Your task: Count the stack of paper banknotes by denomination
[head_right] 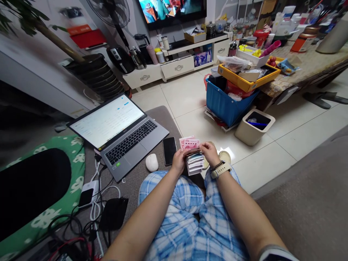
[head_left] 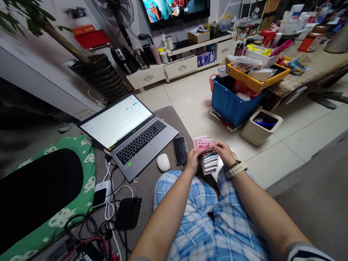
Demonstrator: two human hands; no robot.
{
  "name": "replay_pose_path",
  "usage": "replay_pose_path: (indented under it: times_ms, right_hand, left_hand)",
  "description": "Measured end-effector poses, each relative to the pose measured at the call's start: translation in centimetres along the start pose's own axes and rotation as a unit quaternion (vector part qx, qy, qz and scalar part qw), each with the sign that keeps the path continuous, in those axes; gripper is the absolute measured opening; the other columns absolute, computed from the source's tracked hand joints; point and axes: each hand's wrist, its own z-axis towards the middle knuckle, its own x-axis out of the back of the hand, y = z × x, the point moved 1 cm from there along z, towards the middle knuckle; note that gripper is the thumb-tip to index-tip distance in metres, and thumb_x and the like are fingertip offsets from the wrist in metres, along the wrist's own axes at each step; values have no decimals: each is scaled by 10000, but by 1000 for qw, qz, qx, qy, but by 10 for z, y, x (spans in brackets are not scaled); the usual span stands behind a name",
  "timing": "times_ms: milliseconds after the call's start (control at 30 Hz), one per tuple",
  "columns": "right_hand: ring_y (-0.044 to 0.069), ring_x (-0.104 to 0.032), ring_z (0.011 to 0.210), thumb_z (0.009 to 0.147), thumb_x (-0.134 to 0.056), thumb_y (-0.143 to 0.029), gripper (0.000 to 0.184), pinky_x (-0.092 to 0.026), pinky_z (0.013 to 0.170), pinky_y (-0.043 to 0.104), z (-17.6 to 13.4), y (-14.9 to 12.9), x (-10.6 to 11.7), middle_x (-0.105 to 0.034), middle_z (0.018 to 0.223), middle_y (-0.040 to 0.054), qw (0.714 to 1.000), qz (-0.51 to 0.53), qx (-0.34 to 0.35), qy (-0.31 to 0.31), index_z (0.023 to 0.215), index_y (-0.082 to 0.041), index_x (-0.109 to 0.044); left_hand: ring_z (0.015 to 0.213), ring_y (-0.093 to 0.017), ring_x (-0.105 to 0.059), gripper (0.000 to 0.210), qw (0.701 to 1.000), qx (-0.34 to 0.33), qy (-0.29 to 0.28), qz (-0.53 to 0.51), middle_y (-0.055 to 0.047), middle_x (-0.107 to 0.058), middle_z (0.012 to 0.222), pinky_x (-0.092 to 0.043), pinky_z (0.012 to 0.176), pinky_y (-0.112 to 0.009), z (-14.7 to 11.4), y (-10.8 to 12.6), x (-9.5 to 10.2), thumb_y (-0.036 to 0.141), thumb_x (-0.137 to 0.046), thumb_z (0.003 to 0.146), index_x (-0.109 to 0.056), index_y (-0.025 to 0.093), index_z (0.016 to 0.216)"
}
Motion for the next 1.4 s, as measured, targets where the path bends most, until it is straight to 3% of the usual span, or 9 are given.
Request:
replay_pose_path:
  times_ms: [300,567,800,1167,1400]
  right_hand:
    - [128,-484,548,591,-774,-459,336,-375,550,266,-4,-4,-2,-567,576,-32,1000,11,-5,-13,641,-197,-569]
    - [111,-428,521,633,-732,-472,323,-337,540,266,-5,-8,-3,-504,550,-42,999,8,1,-34,607,-198,-563]
    - [134,-467,501,697,-656,-522,328,-353,535,283,-6,-10,-3,-527,510,-16,999,2,-7,-48,656,-204,-585]
    - [110,-424,517,606,-758,-461,341,-324,514,252,-4,-8,-1,-531,578,-45,1000,6,16,22,673,-210,-536]
    - [115,-440,548,625,-734,-426,282,-349,554,256,-3,-7,0,-516,572,-40,1000,-2,17,22,605,-196,-571]
  left_hand:
    - [775,-215,-656,342,1000,3,2,3,-62,-726,829,-465,799,-353,-2,1,-1,377,-790,604,-690,157,845]
    - [745,-178,-632,271,998,-26,53,-25,-16,-686,740,-472,745,-301,2,1,0,436,-737,648,-667,182,710]
    - [802,-221,-657,305,999,-3,30,-19,-49,-713,796,-469,798,-348,-3,4,-4,410,-772,620,-686,169,786]
    - [776,-210,-663,365,1000,5,-2,-2,-47,-732,801,-460,837,-351,-6,7,-7,385,-813,567,-686,149,814]
    - [792,-216,-663,386,1000,7,-4,12,-52,-731,816,-463,848,-360,-6,6,-7,392,-818,553,-688,151,826]
